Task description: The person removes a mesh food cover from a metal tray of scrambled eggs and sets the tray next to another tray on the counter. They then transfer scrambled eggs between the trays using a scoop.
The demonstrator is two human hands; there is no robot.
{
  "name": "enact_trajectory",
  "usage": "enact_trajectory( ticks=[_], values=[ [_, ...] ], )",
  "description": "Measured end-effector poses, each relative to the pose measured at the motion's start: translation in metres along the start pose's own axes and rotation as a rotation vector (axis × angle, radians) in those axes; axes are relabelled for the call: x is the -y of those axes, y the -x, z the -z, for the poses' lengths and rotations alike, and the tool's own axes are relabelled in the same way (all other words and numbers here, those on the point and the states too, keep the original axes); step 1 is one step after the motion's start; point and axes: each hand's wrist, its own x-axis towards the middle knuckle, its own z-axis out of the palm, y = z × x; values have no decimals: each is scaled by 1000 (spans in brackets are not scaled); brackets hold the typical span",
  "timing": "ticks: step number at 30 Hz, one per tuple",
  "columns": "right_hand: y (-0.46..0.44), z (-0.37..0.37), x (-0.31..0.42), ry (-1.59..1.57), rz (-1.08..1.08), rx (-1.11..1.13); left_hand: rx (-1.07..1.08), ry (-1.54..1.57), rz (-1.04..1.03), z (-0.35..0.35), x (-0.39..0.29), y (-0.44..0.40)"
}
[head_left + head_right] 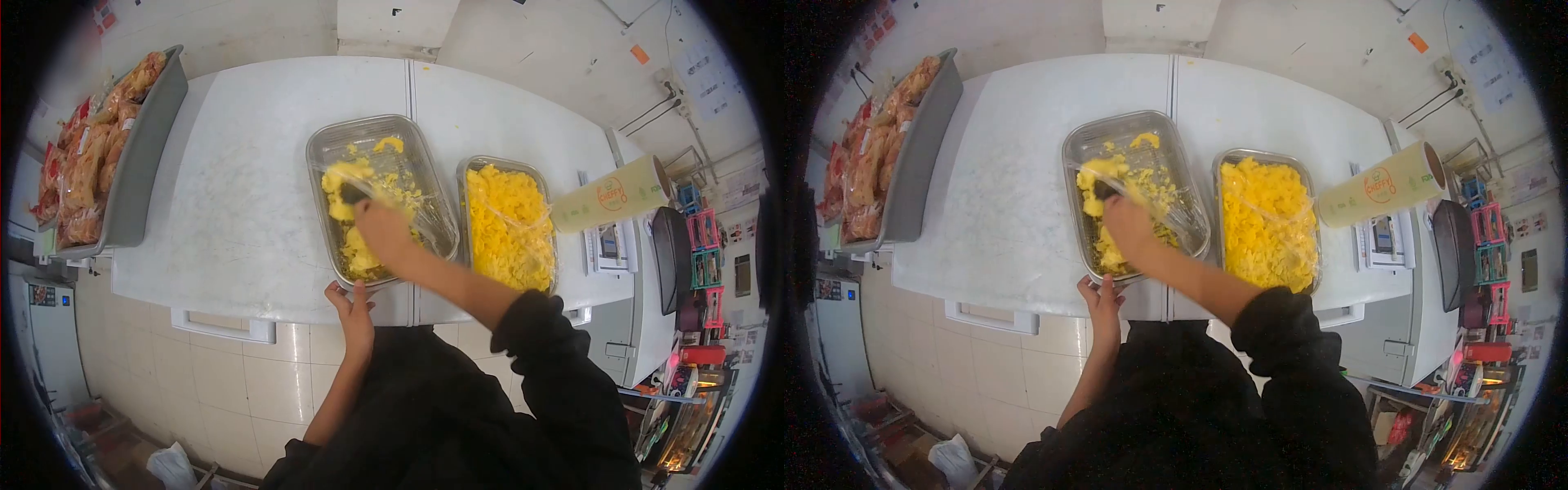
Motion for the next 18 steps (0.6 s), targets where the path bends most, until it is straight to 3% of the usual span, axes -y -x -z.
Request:
enact_trajectory(
  ticks=[3,6,10,12,13,16,18],
  values=[
    [-24,11,-19,-203,102,206,-5,-10,-24,2,1,0],
    [16,38,11,-8,-10,39,10,19,-35,2,7,-5],
    [7,9,-2,-118,97,101,-32,4,-37,-2,1,0],
    [-19,29,-34,-289,306,313,-21,9,-54,0,3,0],
    [-20,30,-37,-244,297,354,-3,22,-73,0,3,-2],
    [14,29,7,-244,117,144,12,14,-48,1,5,-3],
    [16,-3,8,-103,151,117,-24,-6,-55,0,4,-4]
  ],
)
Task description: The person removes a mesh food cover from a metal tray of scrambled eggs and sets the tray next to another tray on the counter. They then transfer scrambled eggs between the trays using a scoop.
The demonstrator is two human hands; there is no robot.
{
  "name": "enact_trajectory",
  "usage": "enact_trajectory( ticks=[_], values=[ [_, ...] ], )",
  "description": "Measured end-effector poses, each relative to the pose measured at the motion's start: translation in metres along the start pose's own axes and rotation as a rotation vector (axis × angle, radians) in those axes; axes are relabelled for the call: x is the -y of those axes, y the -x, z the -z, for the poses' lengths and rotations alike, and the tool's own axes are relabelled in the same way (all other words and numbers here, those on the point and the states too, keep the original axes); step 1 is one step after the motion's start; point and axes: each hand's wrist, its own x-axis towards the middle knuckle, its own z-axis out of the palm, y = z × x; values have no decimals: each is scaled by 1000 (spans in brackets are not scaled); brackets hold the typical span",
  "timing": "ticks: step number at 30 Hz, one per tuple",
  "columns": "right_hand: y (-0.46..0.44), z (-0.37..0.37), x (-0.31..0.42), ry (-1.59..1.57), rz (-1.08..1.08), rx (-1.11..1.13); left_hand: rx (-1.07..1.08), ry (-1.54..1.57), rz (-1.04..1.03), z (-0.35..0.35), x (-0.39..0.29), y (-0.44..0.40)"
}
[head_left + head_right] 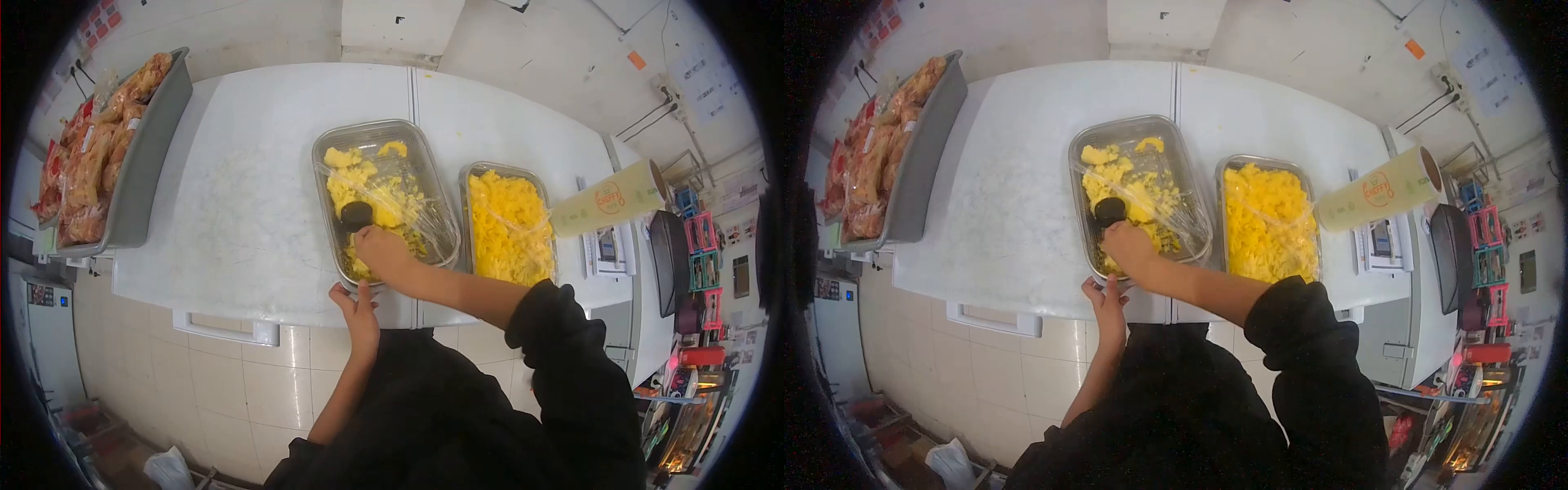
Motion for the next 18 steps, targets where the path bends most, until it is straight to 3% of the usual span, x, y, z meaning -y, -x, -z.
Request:
enact_trajectory(
  ticks=[3,5,9,12,14,18],
  values=[
    [2,19,-21,-89,64,58,-33,-24,-29,1,-9,-2],
    [3,49,-24,-40,11,-23,-26,-8,-58,1,-13,-8],
    [16,27,-12,146,-75,91,-16,-29,-26,2,-9,-3],
    [7,29,-24,-48,-46,6,-23,-40,-50,0,-12,-7],
    [0,69,-39,-197,18,150,-21,-49,-87,4,-12,-11],
    [16,65,0,-25,-4,100,-28,-15,-47,1,-10,-8]
  ],
)
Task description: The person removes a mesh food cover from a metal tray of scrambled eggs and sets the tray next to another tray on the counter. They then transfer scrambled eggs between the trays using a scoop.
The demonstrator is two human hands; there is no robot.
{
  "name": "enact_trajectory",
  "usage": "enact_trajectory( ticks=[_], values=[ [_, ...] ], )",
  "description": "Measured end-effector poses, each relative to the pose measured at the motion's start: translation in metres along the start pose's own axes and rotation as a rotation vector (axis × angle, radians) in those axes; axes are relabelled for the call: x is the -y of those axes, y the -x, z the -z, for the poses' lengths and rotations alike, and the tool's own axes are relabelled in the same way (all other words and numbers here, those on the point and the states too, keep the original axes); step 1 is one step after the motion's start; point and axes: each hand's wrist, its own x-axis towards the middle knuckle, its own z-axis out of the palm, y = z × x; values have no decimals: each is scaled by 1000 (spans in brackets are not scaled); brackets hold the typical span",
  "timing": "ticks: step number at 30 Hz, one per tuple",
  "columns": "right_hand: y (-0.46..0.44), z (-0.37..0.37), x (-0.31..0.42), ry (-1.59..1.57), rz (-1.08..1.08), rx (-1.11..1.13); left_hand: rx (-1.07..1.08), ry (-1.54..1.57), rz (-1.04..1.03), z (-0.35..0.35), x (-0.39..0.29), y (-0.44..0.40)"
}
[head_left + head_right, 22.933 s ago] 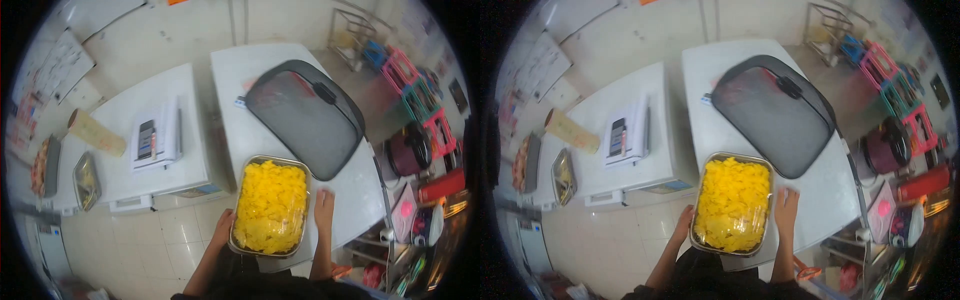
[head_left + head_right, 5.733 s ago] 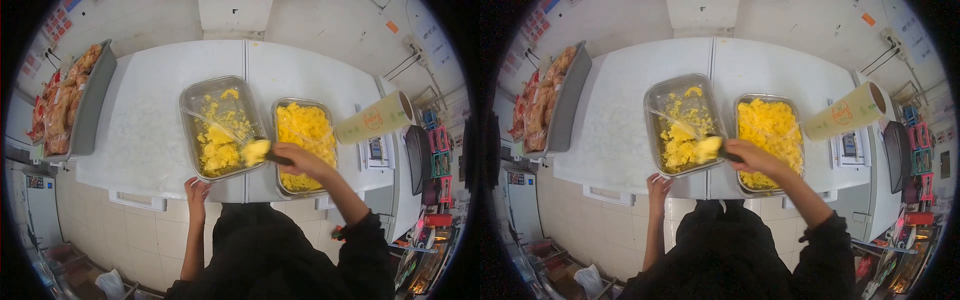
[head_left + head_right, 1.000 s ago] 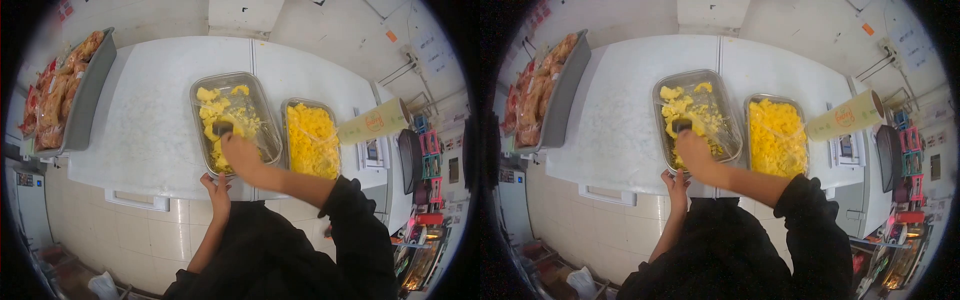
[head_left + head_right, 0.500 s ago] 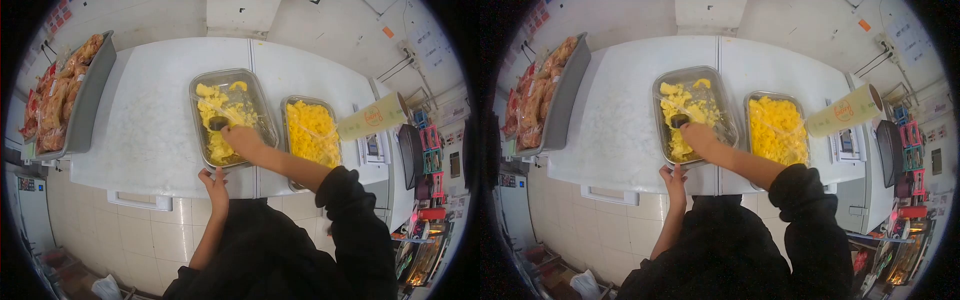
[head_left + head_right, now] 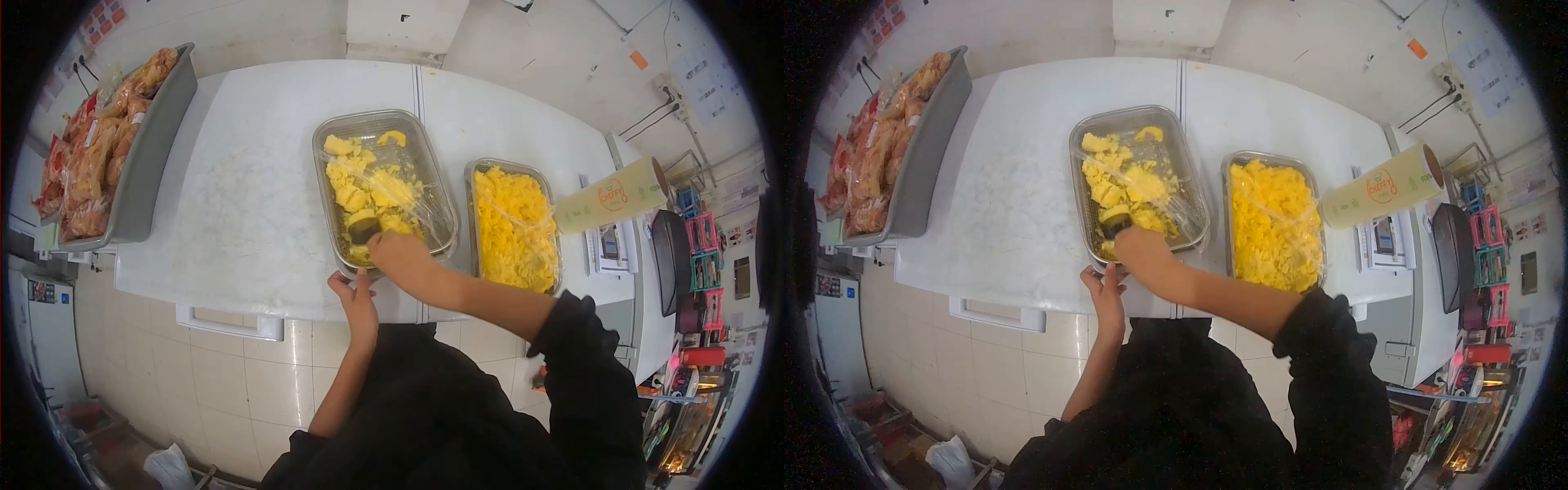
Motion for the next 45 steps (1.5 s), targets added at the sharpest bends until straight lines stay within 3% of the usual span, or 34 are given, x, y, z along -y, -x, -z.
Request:
enact_trajectory(
  ticks=[2,5,8,12,14,17,20,23,26,30,33,35,38,42,44,45],
  values=[
    [-7,-28,-7,-92,148,-27,-8,-2,-3,1,-3,-2],
    [-20,5,-37,-58,172,96,10,-13,-38,3,0,-3],
    [15,40,0,-57,87,109,-17,-3,-11,2,5,-6],
    [20,0,10,-169,116,37,23,32,-2,7,15,-11],
    [-10,-8,-8,-103,-76,-44,32,14,15,8,11,-9],
    [-37,-3,-45,-85,-69,11,74,40,20,4,4,-1],
    [-8,34,-13,-131,-120,12,37,63,70,0,9,1],
    [11,-22,3,-77,-70,7,38,73,27,-2,9,6],
    [6,-21,-15,-190,0,-3,32,65,48,-1,6,5],
    [13,28,-28,-164,-81,0,45,90,36,0,11,4],
    [23,-1,-16,-165,-36,-73,54,83,25,-1,11,3],
    [16,-39,-14,-74,107,111,65,58,21,1,9,3],
    [-5,-5,-39,2,244,211,78,94,55,4,8,4],
    [13,-1,-5,-27,49,74,62,81,46,2,14,0],
    [13,-13,3,-74,215,271,78,69,45,4,13,-2],
    [10,-13,-10,-84,282,171,81,70,46,4,11,-1]
  ],
)
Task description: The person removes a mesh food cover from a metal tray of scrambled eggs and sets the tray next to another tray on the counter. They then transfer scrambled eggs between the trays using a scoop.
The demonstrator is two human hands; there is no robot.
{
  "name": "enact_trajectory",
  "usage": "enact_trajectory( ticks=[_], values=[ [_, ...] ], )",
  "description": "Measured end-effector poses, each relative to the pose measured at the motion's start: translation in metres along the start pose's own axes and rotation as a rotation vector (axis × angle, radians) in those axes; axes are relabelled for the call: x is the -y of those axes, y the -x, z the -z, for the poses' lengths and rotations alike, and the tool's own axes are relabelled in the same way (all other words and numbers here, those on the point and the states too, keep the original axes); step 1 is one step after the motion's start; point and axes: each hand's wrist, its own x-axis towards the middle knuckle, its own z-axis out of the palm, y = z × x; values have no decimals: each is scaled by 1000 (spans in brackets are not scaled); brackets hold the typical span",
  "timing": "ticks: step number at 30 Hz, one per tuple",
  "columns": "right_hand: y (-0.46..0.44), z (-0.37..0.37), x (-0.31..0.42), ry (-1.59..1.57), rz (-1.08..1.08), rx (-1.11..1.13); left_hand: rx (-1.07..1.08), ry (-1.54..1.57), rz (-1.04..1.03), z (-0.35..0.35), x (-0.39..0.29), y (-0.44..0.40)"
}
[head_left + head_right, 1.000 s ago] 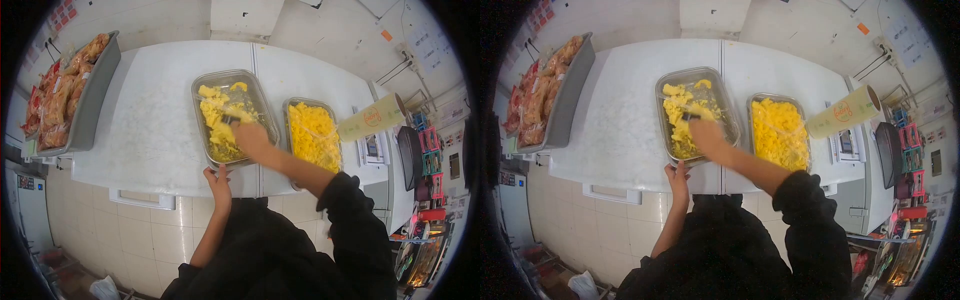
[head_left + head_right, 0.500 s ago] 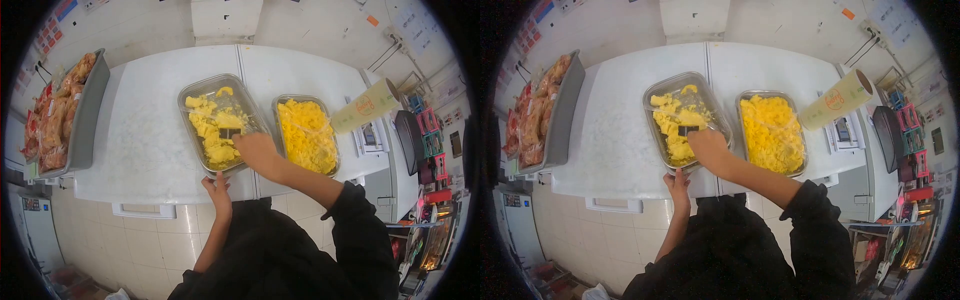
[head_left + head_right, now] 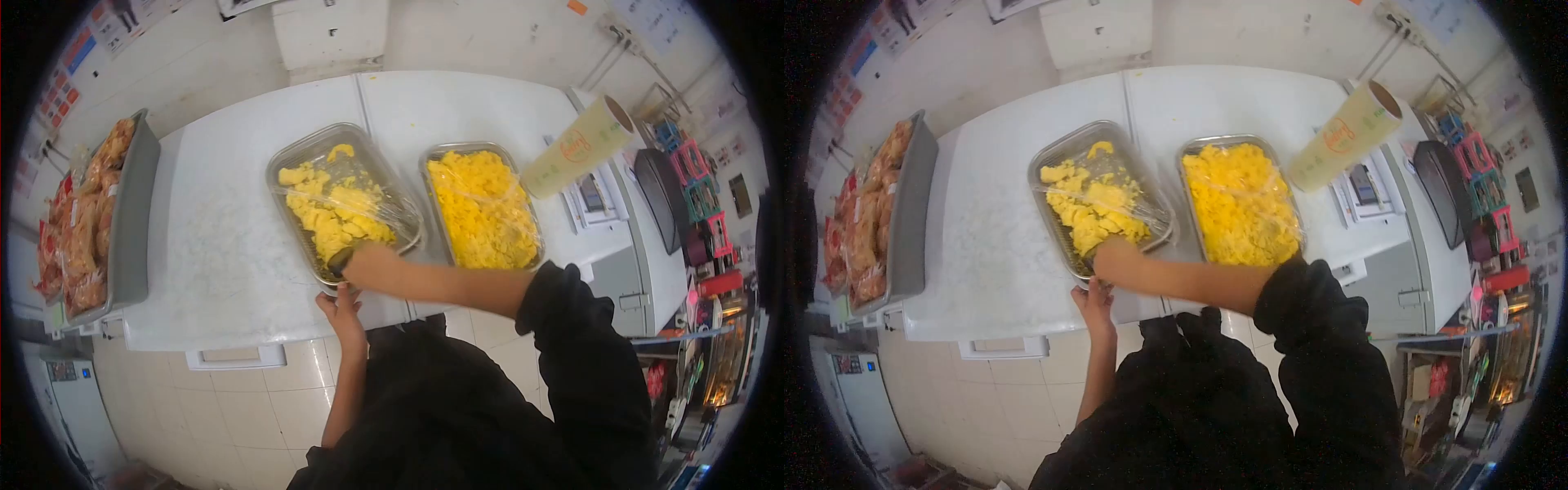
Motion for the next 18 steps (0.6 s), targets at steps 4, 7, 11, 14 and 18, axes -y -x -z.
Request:
enact_trajectory(
  ticks=[4,7,11,14,18],
  values=[
    [29,6,-28,-84,-83,-91,0,25,11,-1,0,1],
    [74,29,-10,-184,-404,-185,13,80,-10,5,16,5],
    [148,33,-9,-227,-718,-140,36,143,209,-8,15,39],
    [208,37,-21,-168,-914,-127,517,-257,214,-22,31,52],
    [246,31,-43,89,-869,-132,752,-230,381,-68,34,63]
  ],
)
